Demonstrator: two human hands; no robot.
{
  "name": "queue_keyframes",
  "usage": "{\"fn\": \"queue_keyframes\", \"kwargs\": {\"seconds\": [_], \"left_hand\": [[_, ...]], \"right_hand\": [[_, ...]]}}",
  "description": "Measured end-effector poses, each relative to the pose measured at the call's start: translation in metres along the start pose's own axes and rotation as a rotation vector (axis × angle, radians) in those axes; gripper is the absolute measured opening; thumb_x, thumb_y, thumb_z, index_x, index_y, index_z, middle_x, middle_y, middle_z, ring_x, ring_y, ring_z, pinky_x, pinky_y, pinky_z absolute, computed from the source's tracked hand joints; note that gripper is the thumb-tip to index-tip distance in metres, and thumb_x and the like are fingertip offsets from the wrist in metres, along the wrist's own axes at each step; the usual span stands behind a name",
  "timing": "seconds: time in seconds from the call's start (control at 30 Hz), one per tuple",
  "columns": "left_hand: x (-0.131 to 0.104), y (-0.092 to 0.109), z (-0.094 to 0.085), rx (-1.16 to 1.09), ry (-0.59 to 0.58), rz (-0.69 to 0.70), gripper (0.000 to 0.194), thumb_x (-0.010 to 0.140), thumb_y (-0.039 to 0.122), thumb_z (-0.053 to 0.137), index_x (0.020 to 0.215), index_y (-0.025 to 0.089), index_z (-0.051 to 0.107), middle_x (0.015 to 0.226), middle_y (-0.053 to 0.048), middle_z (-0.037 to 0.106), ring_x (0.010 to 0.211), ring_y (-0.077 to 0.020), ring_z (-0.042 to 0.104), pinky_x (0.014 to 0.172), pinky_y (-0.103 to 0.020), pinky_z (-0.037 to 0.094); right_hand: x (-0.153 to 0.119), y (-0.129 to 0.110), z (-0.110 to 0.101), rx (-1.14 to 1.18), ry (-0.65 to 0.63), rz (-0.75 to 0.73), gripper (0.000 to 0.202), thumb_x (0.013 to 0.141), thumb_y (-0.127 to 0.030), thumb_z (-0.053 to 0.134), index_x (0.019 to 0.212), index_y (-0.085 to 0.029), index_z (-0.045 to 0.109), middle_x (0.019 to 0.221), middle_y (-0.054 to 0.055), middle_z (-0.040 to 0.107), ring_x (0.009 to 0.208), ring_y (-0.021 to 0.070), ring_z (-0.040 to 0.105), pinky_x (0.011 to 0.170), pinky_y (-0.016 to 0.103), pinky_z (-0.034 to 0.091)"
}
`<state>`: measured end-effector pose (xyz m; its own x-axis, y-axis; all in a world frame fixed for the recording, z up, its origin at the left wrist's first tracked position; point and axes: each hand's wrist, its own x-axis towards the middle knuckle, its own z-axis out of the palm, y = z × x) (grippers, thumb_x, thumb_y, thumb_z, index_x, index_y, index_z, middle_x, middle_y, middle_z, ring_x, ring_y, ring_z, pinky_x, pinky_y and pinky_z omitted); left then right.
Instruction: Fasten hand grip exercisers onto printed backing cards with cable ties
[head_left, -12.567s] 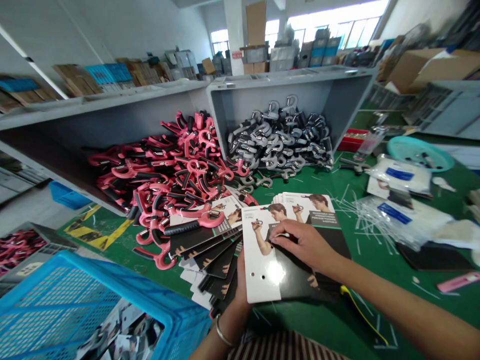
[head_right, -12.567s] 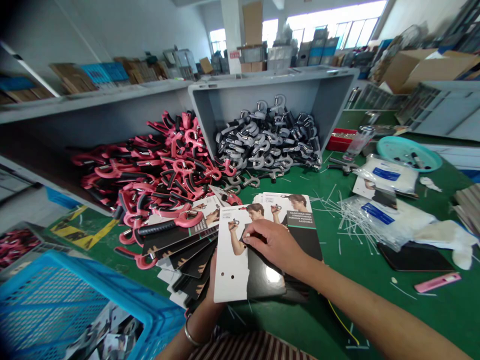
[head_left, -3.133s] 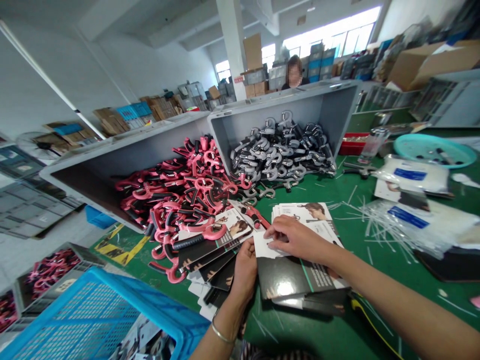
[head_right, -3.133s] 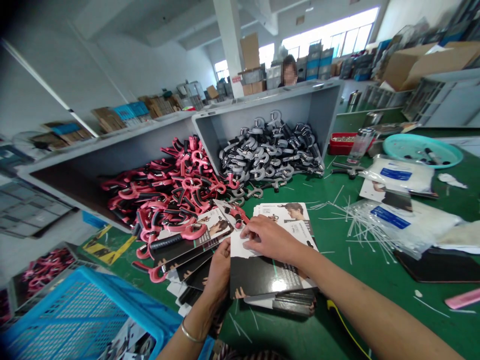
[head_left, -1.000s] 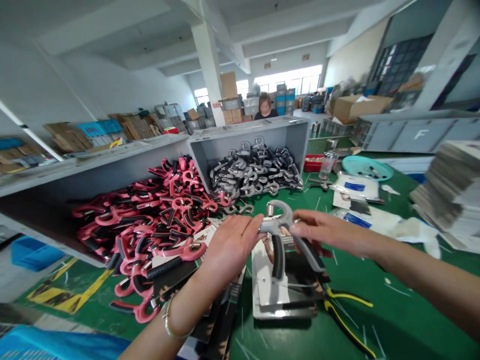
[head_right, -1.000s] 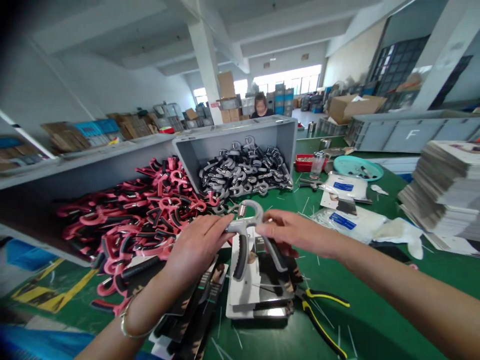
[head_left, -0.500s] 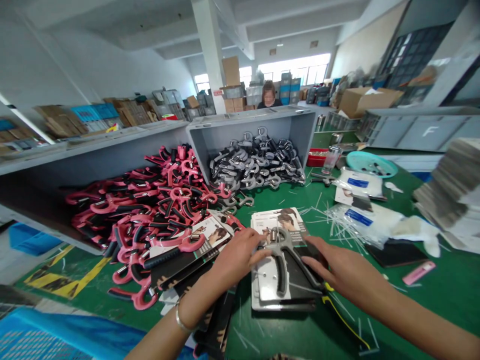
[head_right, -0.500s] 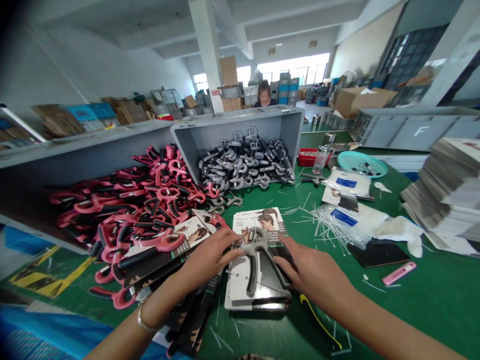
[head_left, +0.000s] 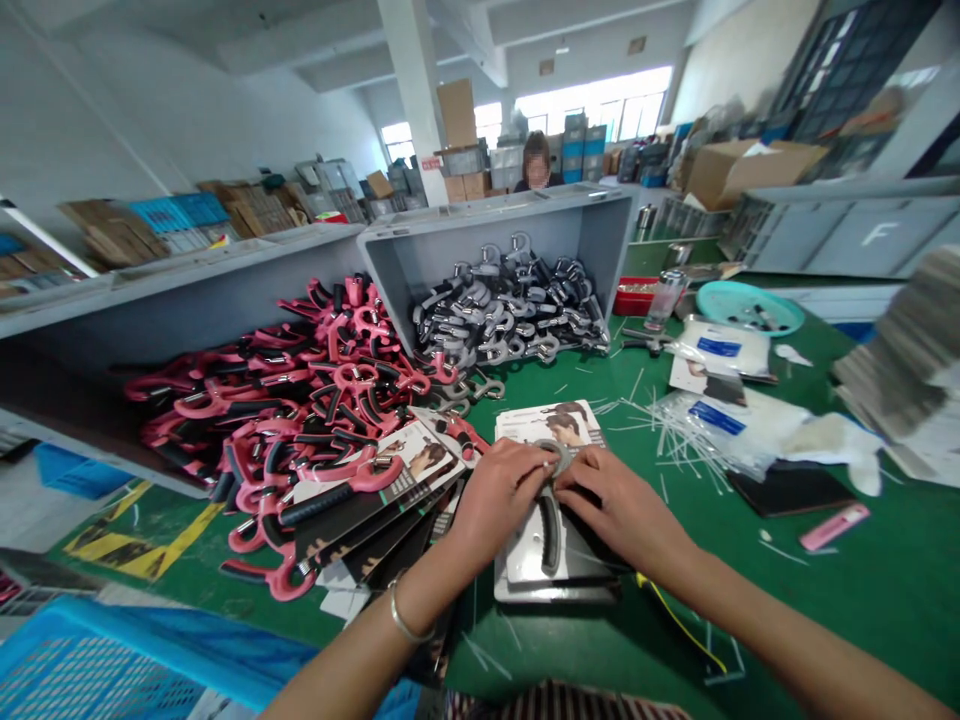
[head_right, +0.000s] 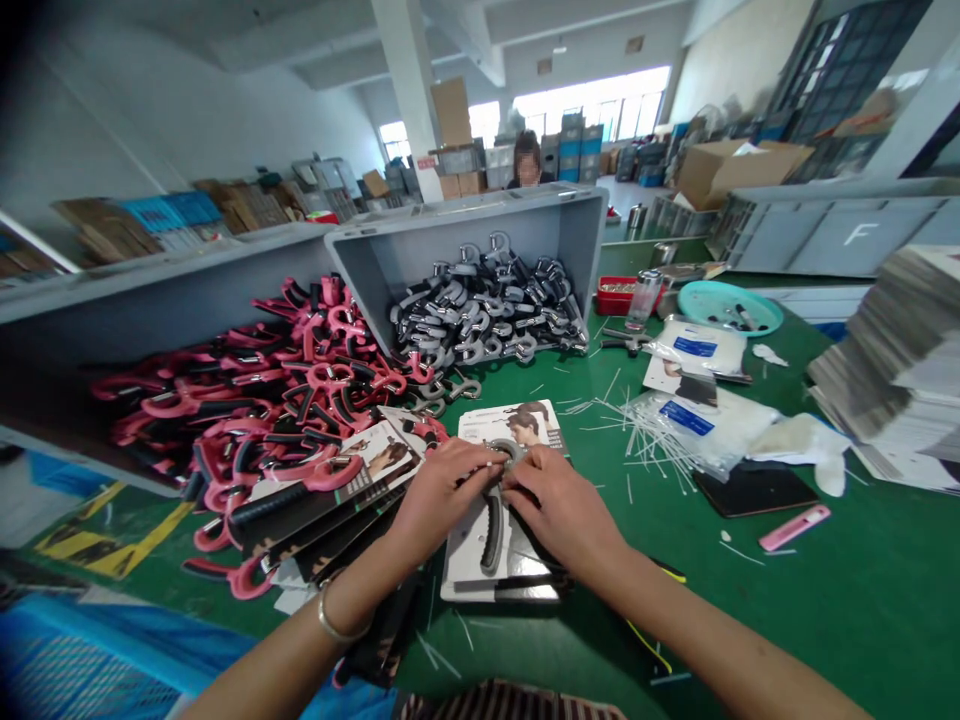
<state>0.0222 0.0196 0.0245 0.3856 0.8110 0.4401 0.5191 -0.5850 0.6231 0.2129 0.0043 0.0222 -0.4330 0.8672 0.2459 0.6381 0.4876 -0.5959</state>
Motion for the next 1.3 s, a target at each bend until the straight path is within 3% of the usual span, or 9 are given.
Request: {"fn": "queue_keyframes", "kwargs": {"seconds": [0.13,0.27,0.4,0.5,1.3], "left_hand": [[-0.006,0.0,0.004,0.143,-0.046,0.056,0.02,0.095,0.019,0.056,0.107,0.021,0.072,0.104,-0.005,0.073,0.096,-0.0217,0.059,0.09,-0.038,0.043],[-0.003,-0.005,0.009,0.121,-0.059,0.025,0.013,0.093,0.021,0.061,0.095,0.021,0.074,0.094,-0.003,0.074,0.091,-0.0208,0.06,0.087,-0.037,0.043],[-0.006,-0.008,0.012,-0.035,0.063,-0.051,0.012,0.089,0.017,0.066,0.096,0.022,0.075,0.094,-0.001,0.075,0.092,-0.0185,0.063,0.089,-0.035,0.043],[-0.008,-0.01,0.013,-0.137,0.079,-0.114,0.015,0.089,0.018,0.066,0.099,0.024,0.075,0.097,-0.001,0.075,0.095,-0.0185,0.064,0.09,-0.034,0.044],[-0.01,-0.005,0.009,-0.117,0.062,-0.085,0.019,0.09,0.018,0.066,0.101,0.028,0.077,0.096,-0.002,0.074,0.094,-0.02,0.061,0.088,-0.036,0.044]], "right_hand": [[0.009,0.001,-0.005,0.212,0.064,-0.006,0.011,0.093,-0.024,0.058,0.084,-0.023,0.064,0.095,0.004,0.058,0.096,0.0206,0.057,0.089,0.037,0.045],[0.011,0.005,-0.004,0.287,0.142,0.02,0.014,0.094,-0.03,0.057,0.083,-0.023,0.062,0.116,0.006,0.059,0.117,0.0242,0.051,0.102,0.044,0.037],[0.001,0.01,0.003,0.232,0.042,0.023,0.019,0.096,-0.034,0.053,0.083,-0.023,0.061,0.139,0.005,0.052,0.134,0.0265,0.038,0.11,0.05,0.029],[-0.006,0.01,0.003,0.201,-0.018,-0.006,0.02,0.097,-0.036,0.052,0.084,-0.023,0.061,0.148,0.004,0.045,0.139,0.0256,0.031,0.112,0.05,0.026],[-0.002,0.009,0.002,0.201,-0.046,0.012,0.023,0.097,-0.041,0.053,0.085,-0.024,0.064,0.146,0.003,0.046,0.14,0.0274,0.031,0.112,0.052,0.028]]}}
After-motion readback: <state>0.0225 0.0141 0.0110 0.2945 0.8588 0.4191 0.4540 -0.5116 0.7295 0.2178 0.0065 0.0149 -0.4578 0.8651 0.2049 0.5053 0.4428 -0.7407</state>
